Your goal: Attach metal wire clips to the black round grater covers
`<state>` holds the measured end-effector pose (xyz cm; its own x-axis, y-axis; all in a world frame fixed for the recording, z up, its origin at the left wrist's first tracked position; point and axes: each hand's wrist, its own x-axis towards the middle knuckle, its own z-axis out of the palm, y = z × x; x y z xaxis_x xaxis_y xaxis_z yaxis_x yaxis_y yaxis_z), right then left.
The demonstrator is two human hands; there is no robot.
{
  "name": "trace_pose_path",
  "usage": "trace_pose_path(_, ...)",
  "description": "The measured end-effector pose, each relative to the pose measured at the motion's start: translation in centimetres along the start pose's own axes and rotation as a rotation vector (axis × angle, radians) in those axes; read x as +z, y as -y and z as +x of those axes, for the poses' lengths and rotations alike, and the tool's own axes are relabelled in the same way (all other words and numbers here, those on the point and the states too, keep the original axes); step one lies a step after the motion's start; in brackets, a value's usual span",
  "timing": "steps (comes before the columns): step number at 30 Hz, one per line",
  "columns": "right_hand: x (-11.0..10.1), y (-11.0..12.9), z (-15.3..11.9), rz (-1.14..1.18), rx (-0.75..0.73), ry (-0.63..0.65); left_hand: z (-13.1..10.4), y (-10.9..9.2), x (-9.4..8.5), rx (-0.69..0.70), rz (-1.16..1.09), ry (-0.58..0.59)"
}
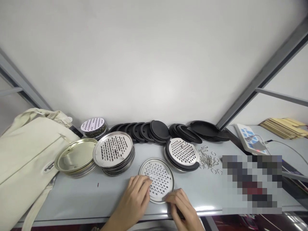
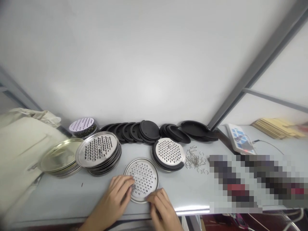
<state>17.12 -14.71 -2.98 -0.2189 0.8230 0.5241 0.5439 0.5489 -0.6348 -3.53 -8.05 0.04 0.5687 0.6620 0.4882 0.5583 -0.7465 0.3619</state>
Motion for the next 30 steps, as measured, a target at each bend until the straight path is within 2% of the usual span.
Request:
trace_pose_path(4, -0.1, -0.1, -0.3, 0.038, 0.025, 0.029, -0.3, 0.0, 0.3, 0.062, -0.001, 0.011)
trace_pose_path(9, -0.1, 0.1, -0.3, 0.072, 0.056, 0.02, -1.3, 0.9, 0.3, 0.131, -0.019, -0.069)
trace_pose_path(17, -0.4, -0.2, -0.3, 0.105, 0.201, 0.0, -1.1, 1.1, 0.0, 0.206, -0.017, -0.087)
trace_pose_path(26, -0.8, -0.2, 0.5, 0.02, 0.206, -0.042, -1.2, 1.4, -0.2, 0.168, -0.092, -0.066)
trace_pose_path(30, -0.9, -0.4, 2.0, -0.052, 0.171, 0.063, -1.4, 1.3, -0.5, 0.093, -0.052, -0.062)
